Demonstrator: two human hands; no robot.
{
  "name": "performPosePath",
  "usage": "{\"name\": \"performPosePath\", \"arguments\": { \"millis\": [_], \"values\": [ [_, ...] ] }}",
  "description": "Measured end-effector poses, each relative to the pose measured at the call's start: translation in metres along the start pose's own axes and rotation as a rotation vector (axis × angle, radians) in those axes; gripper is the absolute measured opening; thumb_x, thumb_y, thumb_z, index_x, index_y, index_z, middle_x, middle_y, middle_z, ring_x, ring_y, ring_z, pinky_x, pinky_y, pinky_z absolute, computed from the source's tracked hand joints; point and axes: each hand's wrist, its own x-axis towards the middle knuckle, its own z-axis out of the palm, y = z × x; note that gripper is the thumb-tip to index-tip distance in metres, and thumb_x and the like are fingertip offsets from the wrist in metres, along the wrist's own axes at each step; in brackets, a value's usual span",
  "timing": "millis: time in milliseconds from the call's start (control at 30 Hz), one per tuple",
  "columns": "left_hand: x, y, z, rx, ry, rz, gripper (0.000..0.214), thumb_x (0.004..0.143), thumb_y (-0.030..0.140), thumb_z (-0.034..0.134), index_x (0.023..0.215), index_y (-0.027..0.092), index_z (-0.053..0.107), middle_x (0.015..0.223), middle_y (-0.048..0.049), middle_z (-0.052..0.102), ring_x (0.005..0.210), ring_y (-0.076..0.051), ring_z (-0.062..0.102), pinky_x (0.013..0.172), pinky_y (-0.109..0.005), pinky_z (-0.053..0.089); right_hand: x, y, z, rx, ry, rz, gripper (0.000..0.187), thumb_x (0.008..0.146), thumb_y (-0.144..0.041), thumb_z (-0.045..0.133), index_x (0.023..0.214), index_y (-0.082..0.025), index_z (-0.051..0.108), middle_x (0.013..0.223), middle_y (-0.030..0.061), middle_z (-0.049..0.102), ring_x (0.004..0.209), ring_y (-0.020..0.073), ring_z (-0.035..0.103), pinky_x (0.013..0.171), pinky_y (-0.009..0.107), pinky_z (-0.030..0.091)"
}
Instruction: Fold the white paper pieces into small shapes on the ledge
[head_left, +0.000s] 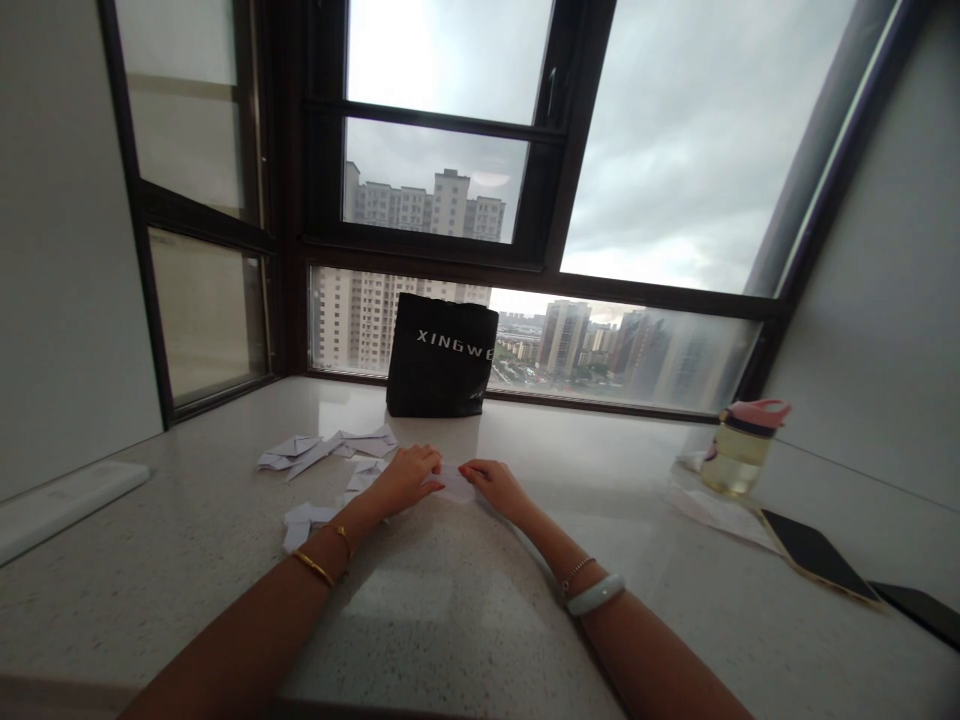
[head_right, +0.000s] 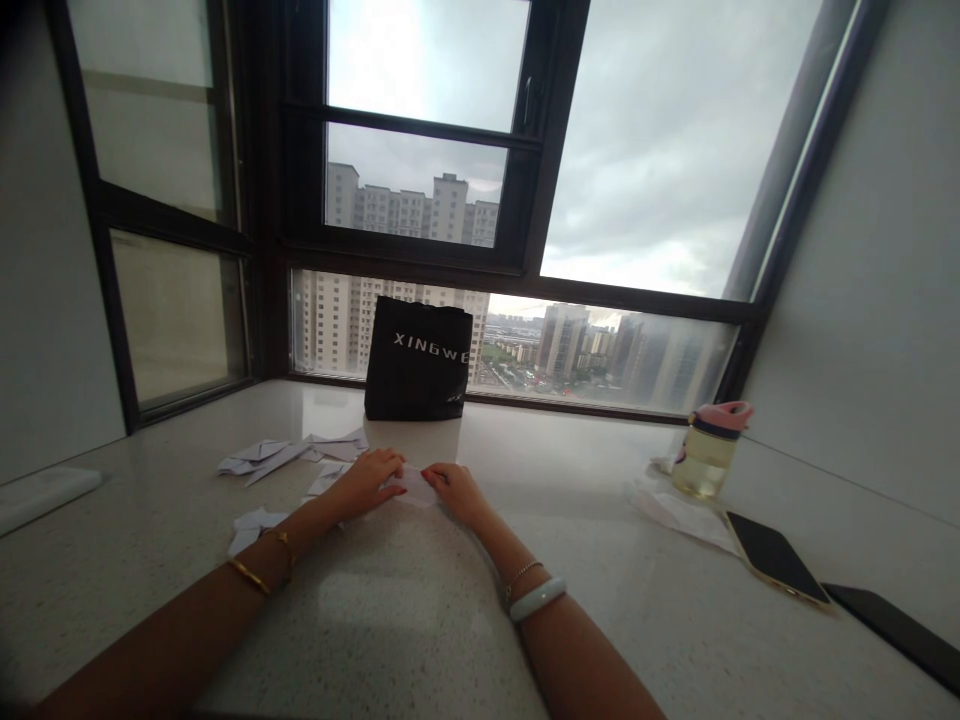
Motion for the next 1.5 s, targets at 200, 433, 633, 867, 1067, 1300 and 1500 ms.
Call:
{"name": "performPosePath", "arguments": {
  "millis": [200, 433, 633, 867, 1067, 1300, 1500],
  "values": [
    [0.001, 0.005, -0.001, 0.016, 0.005, 0.019, 0.013, 0.086, 0.03, 0.043, 0.083, 0.018, 0.049, 0.09, -0.0038, 0.058, 0.089, -0.019, 0.052, 0.081, -0.035, 0.034, 0.001, 0.002, -0.002, -0.004, 0.022, 0.018, 0.029, 0.082, -0.029, 0.043, 0.08, -0.017, 0.069, 0.071, 0.0027, 0.067, 0.066, 0.0154, 0.055, 0.06, 0.023, 0.037],
    [0.002, 0.01, -0.004, 0.01, 0.028, 0.053, 0.01, 0.087, 0.027, 0.043, 0.084, 0.019, 0.048, 0.115, -0.0054, 0.052, 0.105, -0.018, 0.046, 0.086, -0.032, 0.033, 0.002, 0.009, -0.004, -0.003, 0.048, 0.033, 0.036, 0.084, -0.035, 0.038, 0.082, -0.014, 0.068, 0.071, 0.0029, 0.064, 0.064, 0.0145, 0.053, 0.058, 0.022, 0.036],
    [0.001, 0.009, -0.002, 0.032, -0.004, 0.013, 0.011, 0.087, 0.027, 0.041, 0.087, 0.019, 0.048, 0.097, -0.005, 0.059, 0.095, -0.019, 0.053, 0.084, -0.034, 0.032, 0.001, 0.007, 0.003, -0.026, -0.037, -0.018, 0.046, 0.087, -0.042, 0.033, 0.068, -0.013, 0.064, 0.056, 0.0001, 0.057, 0.056, 0.0124, 0.048, 0.051, 0.021, 0.032],
    [0.001, 0.007, 0.002, 0.043, -0.036, -0.045, 0.016, 0.09, 0.028, 0.034, 0.089, 0.017, 0.046, 0.084, -0.0055, 0.06, 0.08, -0.02, 0.057, 0.073, -0.031, 0.037, -0.002, -0.002, 0.003, -0.098, -0.105, -0.067, 0.04, 0.086, -0.045, 0.038, 0.081, -0.016, 0.066, 0.073, 0.0028, 0.065, 0.068, 0.0141, 0.055, 0.063, 0.023, 0.037],
    [-0.002, 0.004, 0.001, 0.007, -0.041, -0.058, 0.029, 0.088, 0.031, 0.038, 0.113, 0.015, 0.037, 0.093, -0.0072, 0.06, 0.087, -0.019, 0.057, 0.074, -0.029, 0.04, -0.003, 0.0, 0.004, -0.192, -0.102, -0.033, 0.029, 0.078, -0.04, 0.054, 0.09, -0.016, 0.066, 0.086, 0.0075, 0.066, 0.083, 0.0198, 0.055, 0.074, 0.028, 0.037],
    [0.0, 0.005, 0.003, 0.018, -0.1, -0.026, 0.026, 0.09, 0.031, 0.033, 0.089, 0.015, 0.053, 0.089, -0.0086, 0.061, 0.086, -0.021, 0.057, 0.077, -0.031, 0.04, -0.001, 0.001, 0.006, -0.229, -0.09, -0.021, 0.019, 0.08, -0.031, 0.053, 0.085, -0.018, 0.066, 0.085, 0.0067, 0.064, 0.084, 0.0193, 0.054, 0.077, 0.03, 0.036],
    [-0.003, 0.007, 0.003, 0.024, -0.125, -0.064, 0.031, 0.09, 0.035, 0.03, 0.086, 0.016, 0.054, 0.081, -0.0059, 0.062, 0.077, -0.019, 0.058, 0.069, -0.028, 0.042, -0.004, -0.001, 0.007, -0.186, -0.059, -0.048, 0.029, 0.08, -0.028, 0.054, 0.106, -0.017, 0.057, 0.096, 0.0078, 0.059, 0.088, 0.016, 0.054, 0.078, 0.026, 0.038]
  ]
}}
